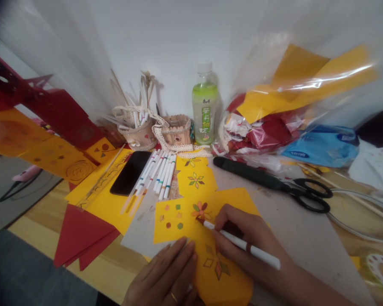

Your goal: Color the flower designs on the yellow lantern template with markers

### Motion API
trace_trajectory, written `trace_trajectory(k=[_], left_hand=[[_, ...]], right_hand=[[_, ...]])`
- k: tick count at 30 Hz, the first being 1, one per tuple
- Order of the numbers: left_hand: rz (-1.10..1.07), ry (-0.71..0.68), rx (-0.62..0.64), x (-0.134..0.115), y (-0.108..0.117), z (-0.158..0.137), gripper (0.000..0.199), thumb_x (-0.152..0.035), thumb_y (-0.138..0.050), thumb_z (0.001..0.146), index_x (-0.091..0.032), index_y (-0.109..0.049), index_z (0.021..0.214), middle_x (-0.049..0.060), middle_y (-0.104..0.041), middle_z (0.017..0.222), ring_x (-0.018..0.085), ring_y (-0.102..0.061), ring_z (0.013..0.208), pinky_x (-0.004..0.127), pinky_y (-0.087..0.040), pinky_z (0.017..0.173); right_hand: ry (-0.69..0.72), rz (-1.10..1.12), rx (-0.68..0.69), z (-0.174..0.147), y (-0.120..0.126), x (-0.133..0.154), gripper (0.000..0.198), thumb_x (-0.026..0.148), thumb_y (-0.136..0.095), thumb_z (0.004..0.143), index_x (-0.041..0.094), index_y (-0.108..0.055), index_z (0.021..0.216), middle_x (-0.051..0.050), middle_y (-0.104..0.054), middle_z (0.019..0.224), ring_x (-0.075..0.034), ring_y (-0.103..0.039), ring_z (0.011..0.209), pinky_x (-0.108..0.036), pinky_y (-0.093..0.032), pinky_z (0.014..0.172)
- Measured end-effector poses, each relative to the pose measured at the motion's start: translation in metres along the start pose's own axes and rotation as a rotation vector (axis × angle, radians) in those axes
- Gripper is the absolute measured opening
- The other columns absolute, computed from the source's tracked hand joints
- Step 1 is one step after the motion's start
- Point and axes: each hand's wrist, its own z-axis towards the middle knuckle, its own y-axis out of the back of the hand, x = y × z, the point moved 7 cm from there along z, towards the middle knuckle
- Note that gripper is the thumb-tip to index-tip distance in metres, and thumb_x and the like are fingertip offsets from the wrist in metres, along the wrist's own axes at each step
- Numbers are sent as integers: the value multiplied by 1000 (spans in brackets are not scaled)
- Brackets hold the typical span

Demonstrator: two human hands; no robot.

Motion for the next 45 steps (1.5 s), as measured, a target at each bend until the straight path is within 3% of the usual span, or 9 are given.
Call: trace_trajectory(k=[14, 18, 19, 21, 24, 35, 41, 45], left_hand=[[-29, 78, -58, -6, -9, -5, 28, -22, -40, 89, -12, -62, 101, 5, -64, 108, 16, -58, 105, 26, -47, 92], [-61, 214, -235, 0, -3, -8, 31, -22, -36, 90, -11, -64, 95, 5, -67, 101, 17, -58, 104, 28, -48, 91], [-57, 202, -222, 1, -2, -7, 31, -22, -36, 90, -12, -64, 96, 5, -67, 101, 16, -59, 103, 27, -49, 90], [-39, 61, -51, -4, -7, -3, 28, -22, -40, 89, -12, -63, 102, 5, -65, 107, 16, -59, 104, 24, -52, 85], [-25, -1, -2, -2, -2, -2, 28, -23, -42, 88, -11, -62, 104, 6, -64, 108, 17, -59, 104, 24, -52, 84], [-35, 7, -12, -2, -3, -3, 28, -23, -43, 88, -10, -61, 104, 7, -64, 109, 17, -58, 104, 26, -50, 88], [-30, 167, -169, -7, -14, -14, 30, -24, -38, 89, -11, -62, 103, 8, -64, 109, 19, -56, 108, 32, -45, 95], [-39, 155, -177, -9, -16, -13, 30, -24, -38, 89, -11, -63, 99, 7, -65, 105, 18, -58, 106, 29, -48, 91]], right_hand=[[6, 5, 8, 2, 0, 4, 20, 36, -47, 79, 21, -49, 65, -4, -59, 63, -21, -58, 64, -30, -45, 51], [14, 21, 17, 2, 0, 4, 20, 34, -47, 80, 21, -49, 65, -4, -59, 64, -21, -58, 66, -30, -44, 50], [21, 19, 20, 2, -1, 4, 20, 34, -47, 80, 21, -49, 65, -3, -58, 63, -20, -57, 64, -29, -44, 50], [35, 18, 13, 1, 0, 3, 20, 34, -47, 80, 21, -48, 65, -2, -57, 62, -19, -56, 61, -29, -44, 50], [26, 30, -2, 1, 0, 2, 18, 33, -48, 79, 22, -48, 65, -2, -57, 63, -18, -56, 62, -28, -44, 49], [32, -4, 0, 1, 0, 3, 21, 36, -47, 80, 21, -49, 65, -3, -59, 65, -19, -57, 62, -28, -44, 50], [21, -7, 10, 1, -2, 2, 18, 32, -48, 80, 21, -49, 66, -1, -57, 62, -17, -55, 60, -27, -44, 51], [47, -32, 2, 0, -1, 1, 19, 31, -48, 80, 21, -47, 64, -1, -55, 62, -17, -54, 60, -26, -44, 51]])
